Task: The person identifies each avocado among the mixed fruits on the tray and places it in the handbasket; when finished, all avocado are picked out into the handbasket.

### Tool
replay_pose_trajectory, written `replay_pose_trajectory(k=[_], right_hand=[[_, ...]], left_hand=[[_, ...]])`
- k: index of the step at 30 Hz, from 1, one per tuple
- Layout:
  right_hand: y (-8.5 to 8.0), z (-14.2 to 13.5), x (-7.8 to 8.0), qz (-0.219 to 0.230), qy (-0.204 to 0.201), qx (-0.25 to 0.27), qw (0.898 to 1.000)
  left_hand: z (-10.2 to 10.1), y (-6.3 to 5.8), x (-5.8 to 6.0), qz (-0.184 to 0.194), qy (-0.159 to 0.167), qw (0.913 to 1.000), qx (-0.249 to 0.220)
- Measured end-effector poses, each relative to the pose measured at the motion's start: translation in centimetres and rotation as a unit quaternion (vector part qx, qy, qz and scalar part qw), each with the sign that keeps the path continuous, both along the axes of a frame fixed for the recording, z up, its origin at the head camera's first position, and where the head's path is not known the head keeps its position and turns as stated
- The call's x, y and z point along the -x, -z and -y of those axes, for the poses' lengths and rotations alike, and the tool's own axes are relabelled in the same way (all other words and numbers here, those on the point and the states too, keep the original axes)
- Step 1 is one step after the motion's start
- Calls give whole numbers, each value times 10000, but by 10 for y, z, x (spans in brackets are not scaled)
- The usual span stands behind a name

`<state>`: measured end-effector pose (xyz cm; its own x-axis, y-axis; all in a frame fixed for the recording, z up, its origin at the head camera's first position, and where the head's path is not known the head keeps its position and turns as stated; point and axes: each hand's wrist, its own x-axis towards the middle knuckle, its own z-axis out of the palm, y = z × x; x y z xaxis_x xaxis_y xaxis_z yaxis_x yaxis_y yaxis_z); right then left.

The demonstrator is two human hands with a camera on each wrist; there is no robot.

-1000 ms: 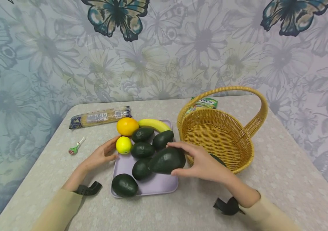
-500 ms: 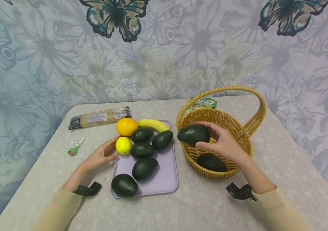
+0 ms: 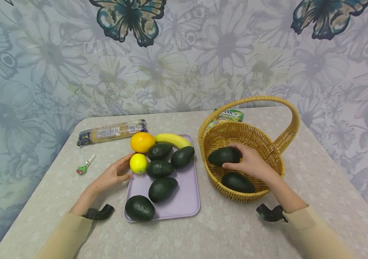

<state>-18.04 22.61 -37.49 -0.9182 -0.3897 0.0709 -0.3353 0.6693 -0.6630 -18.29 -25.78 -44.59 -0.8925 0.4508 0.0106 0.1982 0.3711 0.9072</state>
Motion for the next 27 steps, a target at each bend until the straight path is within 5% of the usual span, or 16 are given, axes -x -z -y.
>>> replay_pose_trajectory(k=[5,19,27], right_hand=[[4,-2,4,274,-242,-364,9987],[11,-7,11,793,-686,-381,9938],[10,-7,11,693,-706,-443,9941]], left_hand=[[-1,0,0,38,-20,10000,0],[0,-1,0,0,-4,10000,33],[0,0,0,-18,4,10000,24]])
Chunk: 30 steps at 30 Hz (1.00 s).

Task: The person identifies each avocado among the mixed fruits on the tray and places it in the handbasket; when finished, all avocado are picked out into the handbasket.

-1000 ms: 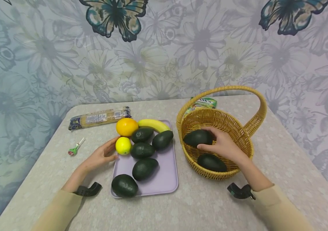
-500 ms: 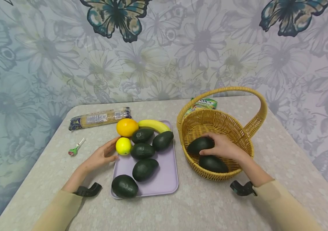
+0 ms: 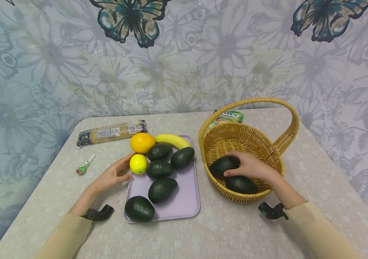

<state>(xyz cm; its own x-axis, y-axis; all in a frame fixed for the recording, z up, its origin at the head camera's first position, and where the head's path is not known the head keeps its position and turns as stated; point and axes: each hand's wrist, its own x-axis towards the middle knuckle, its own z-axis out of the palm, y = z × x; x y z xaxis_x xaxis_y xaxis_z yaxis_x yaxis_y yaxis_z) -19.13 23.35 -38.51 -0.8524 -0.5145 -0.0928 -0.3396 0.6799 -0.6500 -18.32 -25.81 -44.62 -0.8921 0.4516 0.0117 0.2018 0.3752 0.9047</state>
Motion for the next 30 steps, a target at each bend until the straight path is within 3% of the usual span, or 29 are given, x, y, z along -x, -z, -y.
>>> replay_pose_trajectory(k=[7,13,16,19,22,24,27,30], right_hand=[[-11,0,-4,-235,26,291,9993],[-31,2,-12,-567,306,630,9959],[-40,10,-21,-960,589,1146,9870],[-43,26,-32,-1472,655,2066,9651],[-43,48,-43,-1901,149,2968,9357],[-41,64,-49,-2104,-357,3154,9247],[-36,88,-52,-2222,-910,2954,9247],[-26,111,-50,-2053,-1234,2665,9336]], left_hand=[[1,2,2,-32,-31,10000,-10],[-1,0,1,39,-35,10000,4],[0,0,0,57,-85,9999,34],[0,-1,0,53,-69,10000,17],[0,-1,-1,54,-38,10000,-26],[0,-1,0,48,-31,10000,-35],[0,-1,0,27,-63,10000,-20],[0,0,0,-15,-30,10000,-17]])
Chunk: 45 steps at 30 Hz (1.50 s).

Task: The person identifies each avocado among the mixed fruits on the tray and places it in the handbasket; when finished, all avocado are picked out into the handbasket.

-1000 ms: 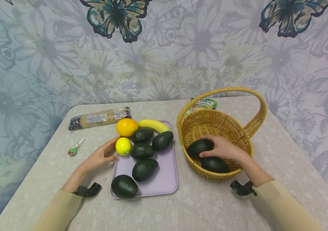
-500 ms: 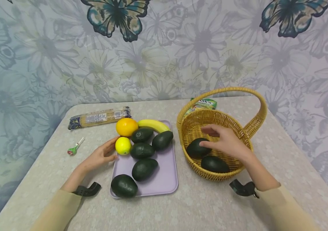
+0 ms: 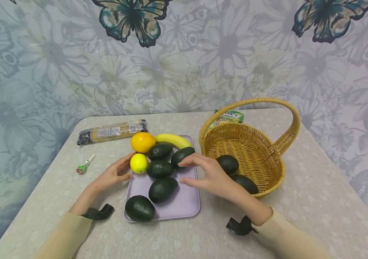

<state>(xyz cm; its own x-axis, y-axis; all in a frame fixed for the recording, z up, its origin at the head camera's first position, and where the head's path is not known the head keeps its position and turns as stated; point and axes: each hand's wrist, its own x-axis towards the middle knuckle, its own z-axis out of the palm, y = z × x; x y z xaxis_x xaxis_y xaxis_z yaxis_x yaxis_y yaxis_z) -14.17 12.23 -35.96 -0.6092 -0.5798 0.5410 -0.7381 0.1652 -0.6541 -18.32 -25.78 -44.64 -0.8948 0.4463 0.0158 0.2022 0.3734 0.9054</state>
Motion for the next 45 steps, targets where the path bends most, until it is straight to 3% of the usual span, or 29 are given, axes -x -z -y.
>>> replay_pose_trajectory(k=[9,15,20,31,38,45], right_hand=[[39,54,12,1078,-732,-320,9910],[50,68,15,1029,-751,-1100,9857],[56,67,15,1017,-655,-1478,9816],[58,57,13,1662,-577,-1961,9647],[64,52,11,1609,-735,-1911,9655],[59,46,4,1559,-714,-1866,9674]], left_hand=[[0,0,0,12,-42,10000,44],[0,-1,-1,-85,-92,9998,162],[0,-1,-2,-89,-91,9997,202],[2,1,0,-19,-10,10000,56],[2,1,1,-65,11,10000,69],[2,2,1,-46,11,10000,88]])
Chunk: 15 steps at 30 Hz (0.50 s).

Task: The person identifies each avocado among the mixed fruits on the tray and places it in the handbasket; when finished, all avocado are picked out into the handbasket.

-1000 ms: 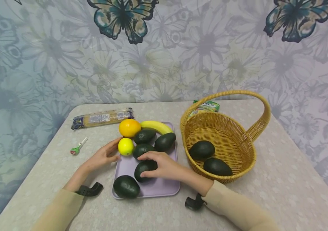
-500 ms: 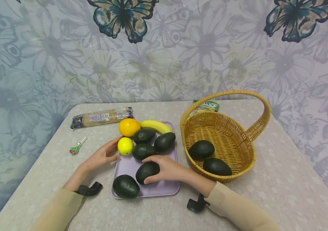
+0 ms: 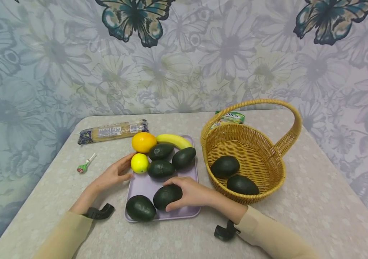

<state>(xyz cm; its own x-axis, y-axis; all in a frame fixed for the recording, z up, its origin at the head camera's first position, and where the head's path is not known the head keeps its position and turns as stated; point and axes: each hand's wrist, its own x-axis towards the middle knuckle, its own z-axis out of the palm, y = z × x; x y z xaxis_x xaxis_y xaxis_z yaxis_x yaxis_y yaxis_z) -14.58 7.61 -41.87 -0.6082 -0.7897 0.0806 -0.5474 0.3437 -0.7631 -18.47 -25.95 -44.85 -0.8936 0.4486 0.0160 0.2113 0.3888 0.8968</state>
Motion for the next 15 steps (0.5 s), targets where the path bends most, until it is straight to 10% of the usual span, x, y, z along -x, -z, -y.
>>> replay_pose_trajectory(k=[15], right_hand=[[-74,-28,-8,-518,246,688,9960]], left_hand=[[0,0,1,-72,-35,9999,124]])
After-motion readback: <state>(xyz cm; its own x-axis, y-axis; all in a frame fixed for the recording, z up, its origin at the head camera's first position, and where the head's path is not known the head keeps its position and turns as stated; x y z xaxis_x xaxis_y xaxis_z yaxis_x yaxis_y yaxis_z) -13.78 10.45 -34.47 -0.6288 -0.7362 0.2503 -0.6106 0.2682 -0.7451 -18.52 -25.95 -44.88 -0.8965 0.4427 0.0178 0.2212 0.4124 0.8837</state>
